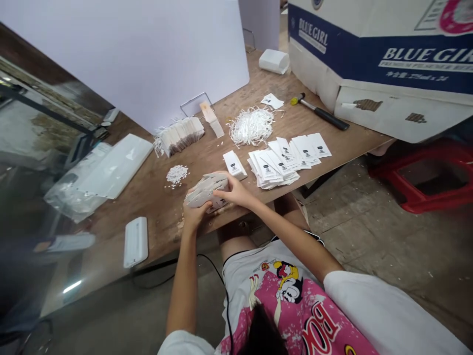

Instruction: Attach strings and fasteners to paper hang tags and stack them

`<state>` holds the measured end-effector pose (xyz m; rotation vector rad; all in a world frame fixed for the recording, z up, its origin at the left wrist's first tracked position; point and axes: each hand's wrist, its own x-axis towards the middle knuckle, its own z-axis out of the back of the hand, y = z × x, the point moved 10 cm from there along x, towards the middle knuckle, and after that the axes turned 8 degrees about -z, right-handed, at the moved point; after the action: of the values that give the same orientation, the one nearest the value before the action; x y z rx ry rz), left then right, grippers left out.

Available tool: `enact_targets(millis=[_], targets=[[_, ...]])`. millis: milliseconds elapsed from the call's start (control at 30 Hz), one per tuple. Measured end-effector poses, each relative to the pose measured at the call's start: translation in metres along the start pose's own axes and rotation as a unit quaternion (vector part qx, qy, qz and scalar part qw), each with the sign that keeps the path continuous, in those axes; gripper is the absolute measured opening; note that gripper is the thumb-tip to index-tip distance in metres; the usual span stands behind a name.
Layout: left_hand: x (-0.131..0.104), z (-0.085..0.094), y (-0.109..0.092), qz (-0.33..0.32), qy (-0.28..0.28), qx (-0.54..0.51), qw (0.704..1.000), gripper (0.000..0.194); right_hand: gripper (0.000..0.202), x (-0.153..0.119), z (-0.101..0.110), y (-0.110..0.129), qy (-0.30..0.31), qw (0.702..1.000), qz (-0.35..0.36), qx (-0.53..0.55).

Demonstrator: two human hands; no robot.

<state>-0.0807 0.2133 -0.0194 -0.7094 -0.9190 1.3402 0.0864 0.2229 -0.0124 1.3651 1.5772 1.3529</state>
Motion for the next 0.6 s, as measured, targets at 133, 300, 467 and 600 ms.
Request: enact_targets(millis=[133,300,467,600], targets=[[0.0,-0.007,-0.005,-0.014,0.04,0.0,0.999,0.063,0.041,-0.001,0.001,-0.003,-0.038,0.999,-0.002,-0.026],[0.0,0.0,-0.01,-0.048,0.018,0.019,0.998,0.048,0.034,-0.003,0.005,0.0,-0.1,0.993,0.03,-0.056],[-0.008,0.006,-0.017,-0.088,-0.006,0.048,0.995,0.057,0.033,-0.009,0.003,0.001,-0.156,0.983,0.062,-0.08],[-0.018,0.012,-0.019,-0.12,-0.096,0.005,0.988,0.087,0.035,-0.014,0.003,-0.001,-0.229,0.967,0.073,-0.09]])
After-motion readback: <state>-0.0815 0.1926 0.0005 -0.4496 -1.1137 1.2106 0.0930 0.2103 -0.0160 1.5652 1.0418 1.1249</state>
